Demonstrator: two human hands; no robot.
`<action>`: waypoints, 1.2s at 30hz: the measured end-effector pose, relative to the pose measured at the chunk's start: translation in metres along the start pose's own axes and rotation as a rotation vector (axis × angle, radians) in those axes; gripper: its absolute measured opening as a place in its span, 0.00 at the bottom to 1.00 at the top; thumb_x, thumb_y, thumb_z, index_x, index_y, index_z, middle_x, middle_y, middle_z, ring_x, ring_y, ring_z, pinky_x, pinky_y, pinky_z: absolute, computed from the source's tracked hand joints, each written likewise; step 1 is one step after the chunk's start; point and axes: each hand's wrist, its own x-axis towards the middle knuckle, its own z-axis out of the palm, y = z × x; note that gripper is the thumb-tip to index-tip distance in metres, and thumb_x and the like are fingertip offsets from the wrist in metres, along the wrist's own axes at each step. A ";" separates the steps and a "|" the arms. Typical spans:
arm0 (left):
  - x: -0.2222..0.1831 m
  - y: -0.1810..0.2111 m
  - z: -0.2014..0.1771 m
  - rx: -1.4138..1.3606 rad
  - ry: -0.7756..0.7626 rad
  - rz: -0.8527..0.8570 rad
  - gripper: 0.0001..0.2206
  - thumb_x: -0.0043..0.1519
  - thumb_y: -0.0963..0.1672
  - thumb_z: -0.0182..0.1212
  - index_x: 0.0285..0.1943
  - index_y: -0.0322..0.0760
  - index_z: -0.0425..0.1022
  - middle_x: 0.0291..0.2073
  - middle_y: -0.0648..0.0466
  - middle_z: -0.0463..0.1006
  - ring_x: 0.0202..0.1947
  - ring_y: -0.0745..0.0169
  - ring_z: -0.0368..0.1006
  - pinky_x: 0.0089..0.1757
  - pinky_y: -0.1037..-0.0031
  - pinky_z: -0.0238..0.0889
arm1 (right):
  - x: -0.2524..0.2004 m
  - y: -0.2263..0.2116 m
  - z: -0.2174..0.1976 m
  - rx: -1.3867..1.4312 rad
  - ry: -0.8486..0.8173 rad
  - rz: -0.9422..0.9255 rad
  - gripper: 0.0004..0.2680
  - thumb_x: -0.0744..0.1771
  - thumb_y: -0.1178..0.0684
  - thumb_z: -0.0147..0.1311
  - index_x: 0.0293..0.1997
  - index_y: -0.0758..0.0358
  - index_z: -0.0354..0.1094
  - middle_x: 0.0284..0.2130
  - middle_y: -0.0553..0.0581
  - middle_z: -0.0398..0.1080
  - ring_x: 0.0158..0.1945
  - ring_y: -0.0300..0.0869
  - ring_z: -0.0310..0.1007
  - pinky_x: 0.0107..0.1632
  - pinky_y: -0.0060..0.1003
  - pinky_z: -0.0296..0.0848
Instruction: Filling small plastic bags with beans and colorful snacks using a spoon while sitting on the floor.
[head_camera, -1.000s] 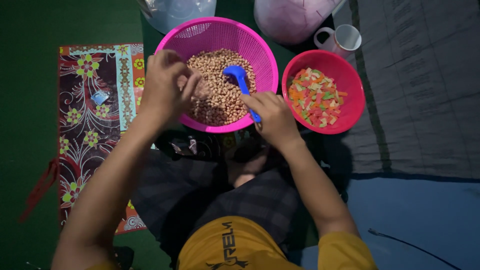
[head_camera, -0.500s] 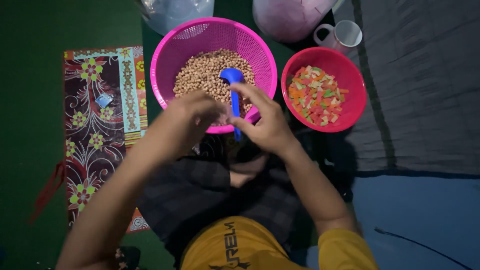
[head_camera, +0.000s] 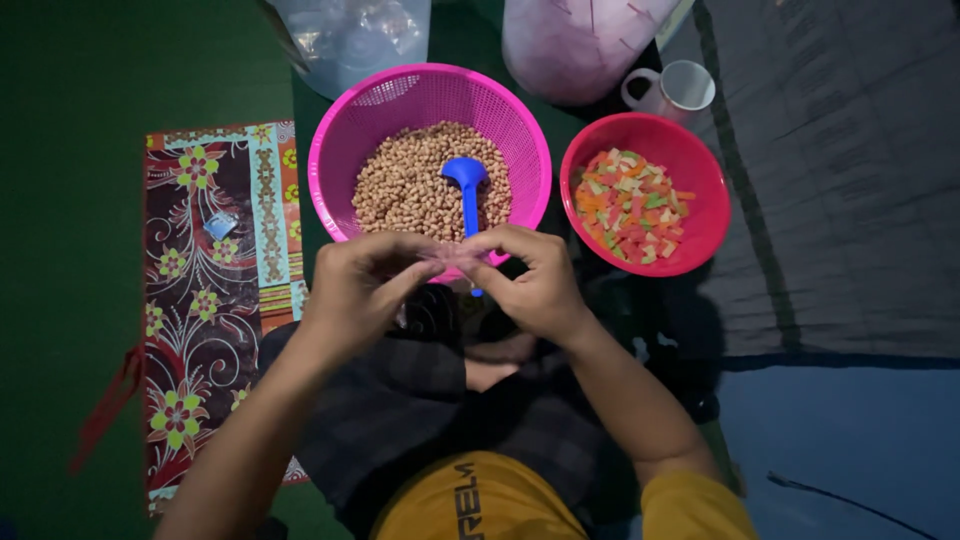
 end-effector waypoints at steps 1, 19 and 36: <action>0.000 -0.001 0.001 -0.001 -0.002 0.010 0.07 0.49 0.39 0.65 0.35 0.43 0.80 0.22 0.54 0.79 0.26 0.62 0.77 0.30 0.76 0.69 | 0.000 -0.001 0.000 -0.013 -0.012 0.011 0.03 0.60 0.56 0.61 0.32 0.55 0.73 0.25 0.50 0.73 0.32 0.40 0.74 0.38 0.32 0.70; -0.018 -0.005 0.006 -0.090 -0.055 0.113 0.01 0.50 0.40 0.64 0.27 0.39 0.79 0.21 0.50 0.78 0.25 0.50 0.76 0.31 0.69 0.67 | -0.006 0.001 -0.002 0.115 -0.168 0.028 0.02 0.59 0.61 0.59 0.24 0.61 0.73 0.22 0.54 0.73 0.27 0.44 0.74 0.34 0.35 0.70; -0.185 -0.169 0.090 -0.030 -0.254 -0.535 0.01 0.53 0.44 0.59 0.31 0.45 0.74 0.29 0.60 0.79 0.33 0.71 0.72 0.39 0.78 0.60 | 0.143 0.013 0.009 -0.011 -0.336 0.559 0.03 0.64 0.53 0.49 0.33 0.59 0.64 0.23 0.50 0.64 0.24 0.35 0.63 0.28 0.28 0.66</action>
